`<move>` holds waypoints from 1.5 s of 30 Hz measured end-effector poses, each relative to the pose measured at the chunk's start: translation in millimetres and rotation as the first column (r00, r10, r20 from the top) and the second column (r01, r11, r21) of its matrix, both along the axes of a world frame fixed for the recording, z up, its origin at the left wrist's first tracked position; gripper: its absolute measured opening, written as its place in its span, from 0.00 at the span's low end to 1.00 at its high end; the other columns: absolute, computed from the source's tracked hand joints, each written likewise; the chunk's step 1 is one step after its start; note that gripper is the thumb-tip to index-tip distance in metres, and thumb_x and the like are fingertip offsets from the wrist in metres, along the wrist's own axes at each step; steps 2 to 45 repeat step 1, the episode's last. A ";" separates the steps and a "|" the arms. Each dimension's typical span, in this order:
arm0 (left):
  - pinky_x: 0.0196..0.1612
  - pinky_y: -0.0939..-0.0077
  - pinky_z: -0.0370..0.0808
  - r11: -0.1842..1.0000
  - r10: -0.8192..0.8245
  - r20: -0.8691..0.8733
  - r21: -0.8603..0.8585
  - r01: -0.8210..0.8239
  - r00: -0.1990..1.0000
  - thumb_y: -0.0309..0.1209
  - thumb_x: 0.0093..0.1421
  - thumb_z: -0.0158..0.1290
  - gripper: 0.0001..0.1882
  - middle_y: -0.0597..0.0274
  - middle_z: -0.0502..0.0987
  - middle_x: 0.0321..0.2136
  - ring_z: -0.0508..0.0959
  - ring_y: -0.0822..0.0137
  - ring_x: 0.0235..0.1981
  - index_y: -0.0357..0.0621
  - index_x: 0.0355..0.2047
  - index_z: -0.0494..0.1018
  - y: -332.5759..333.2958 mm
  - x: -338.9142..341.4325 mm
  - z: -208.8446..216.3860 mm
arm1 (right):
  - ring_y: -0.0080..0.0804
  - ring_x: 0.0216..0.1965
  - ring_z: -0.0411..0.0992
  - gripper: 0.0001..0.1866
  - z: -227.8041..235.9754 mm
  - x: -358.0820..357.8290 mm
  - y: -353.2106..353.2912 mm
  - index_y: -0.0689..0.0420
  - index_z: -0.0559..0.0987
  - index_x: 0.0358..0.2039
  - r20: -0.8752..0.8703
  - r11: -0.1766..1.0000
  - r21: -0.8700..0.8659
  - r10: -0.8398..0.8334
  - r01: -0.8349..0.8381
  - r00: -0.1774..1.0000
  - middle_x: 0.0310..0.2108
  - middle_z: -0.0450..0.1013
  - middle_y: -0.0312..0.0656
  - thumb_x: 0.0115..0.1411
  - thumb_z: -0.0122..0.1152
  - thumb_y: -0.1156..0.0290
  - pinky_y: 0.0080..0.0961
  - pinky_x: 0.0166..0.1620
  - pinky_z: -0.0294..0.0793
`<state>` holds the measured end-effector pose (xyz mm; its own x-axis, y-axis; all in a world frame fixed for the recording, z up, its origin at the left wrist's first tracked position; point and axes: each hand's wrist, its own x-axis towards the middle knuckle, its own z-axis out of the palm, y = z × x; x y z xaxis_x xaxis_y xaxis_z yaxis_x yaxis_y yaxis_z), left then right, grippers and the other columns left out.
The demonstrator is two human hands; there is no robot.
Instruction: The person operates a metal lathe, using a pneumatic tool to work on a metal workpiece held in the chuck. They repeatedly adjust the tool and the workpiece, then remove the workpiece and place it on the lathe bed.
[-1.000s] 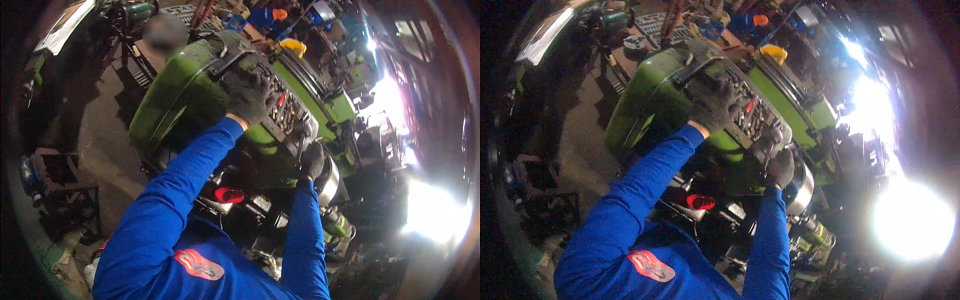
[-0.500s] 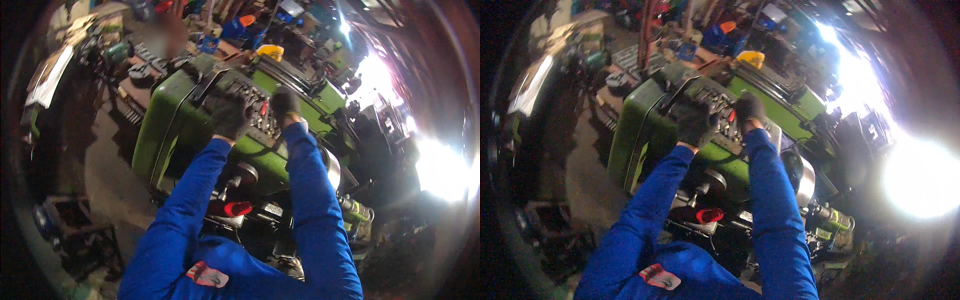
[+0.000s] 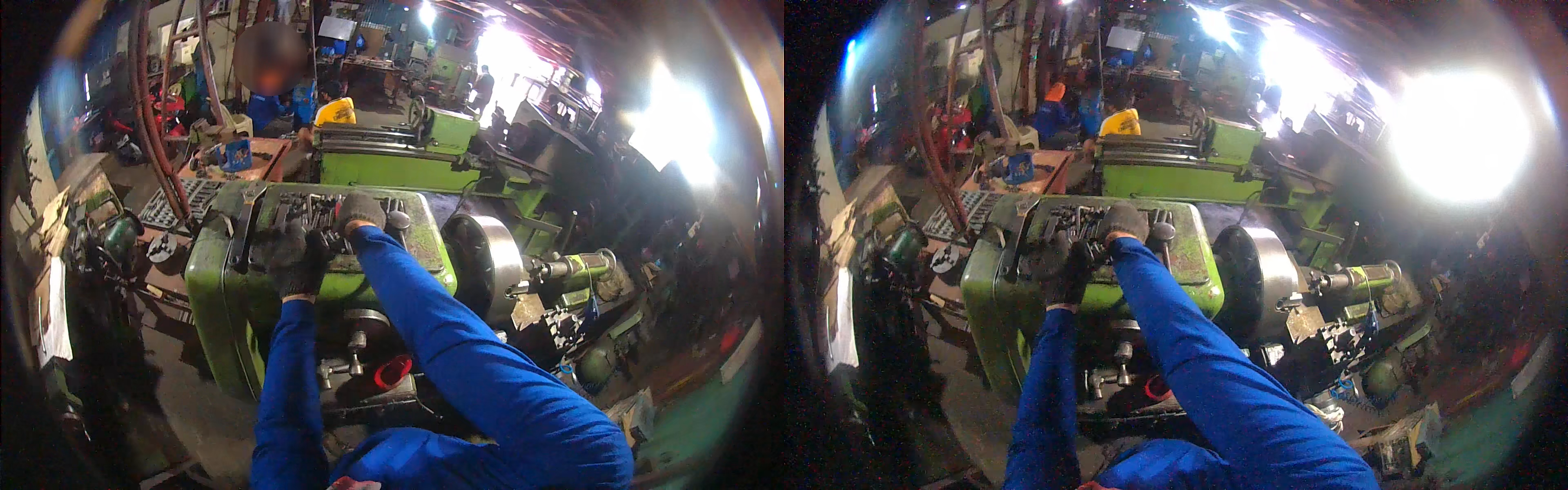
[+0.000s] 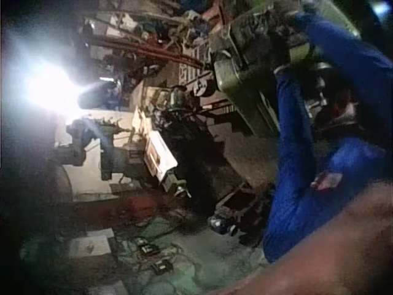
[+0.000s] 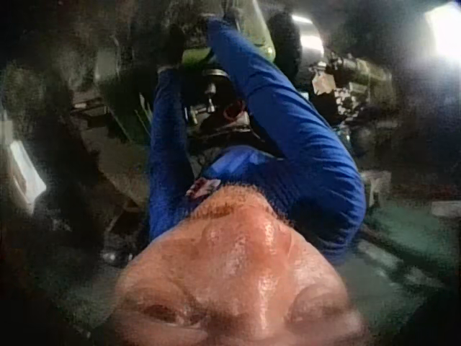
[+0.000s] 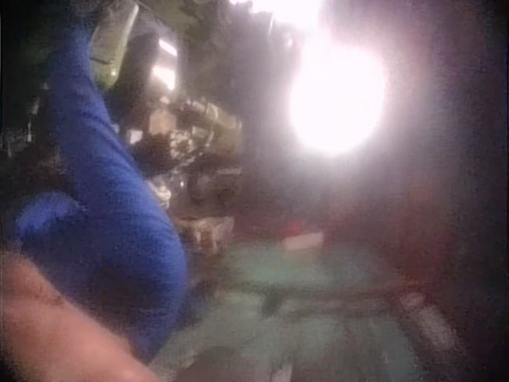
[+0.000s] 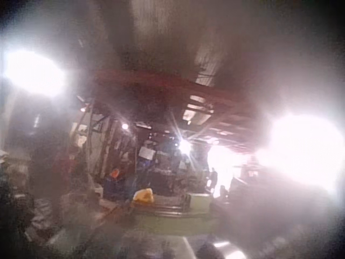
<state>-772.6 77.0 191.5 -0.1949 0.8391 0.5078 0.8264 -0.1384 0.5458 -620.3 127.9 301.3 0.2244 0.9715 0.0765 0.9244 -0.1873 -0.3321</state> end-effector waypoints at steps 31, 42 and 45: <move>0.78 0.52 0.60 0.944 -0.106 0.028 -0.311 0.110 0.994 0.71 0.70 0.45 0.50 0.46 0.63 0.77 0.63 0.46 0.77 0.51 0.80 0.58 -15.2 -0.2 30.5 | 0.51 0.62 0.80 0.26 -6.6 4.2 0.1 0.50 0.83 0.63 0.006 0.999 0.039 -0.033 0.032 0.999 0.61 0.80 0.54 0.65 0.69 0.60 0.48 0.66 0.78; 0.78 0.52 0.60 0.944 -0.106 0.028 -0.311 0.110 0.994 0.71 0.70 0.45 0.50 0.46 0.63 0.77 0.63 0.46 0.77 0.51 0.80 0.58 -15.2 -0.2 30.5 | 0.51 0.62 0.80 0.26 -6.6 4.2 0.1 0.50 0.83 0.63 0.006 0.999 0.039 -0.033 0.032 0.999 0.61 0.80 0.54 0.65 0.69 0.60 0.48 0.66 0.78; 0.78 0.52 0.60 0.944 -0.106 0.028 -0.311 0.110 0.994 0.71 0.70 0.45 0.50 0.46 0.63 0.77 0.63 0.46 0.77 0.51 0.80 0.58 -15.2 -0.2 30.5 | 0.51 0.62 0.80 0.26 -6.6 4.2 0.1 0.50 0.83 0.63 0.006 0.999 0.039 -0.033 0.032 0.999 0.61 0.80 0.54 0.65 0.69 0.60 0.48 0.66 0.78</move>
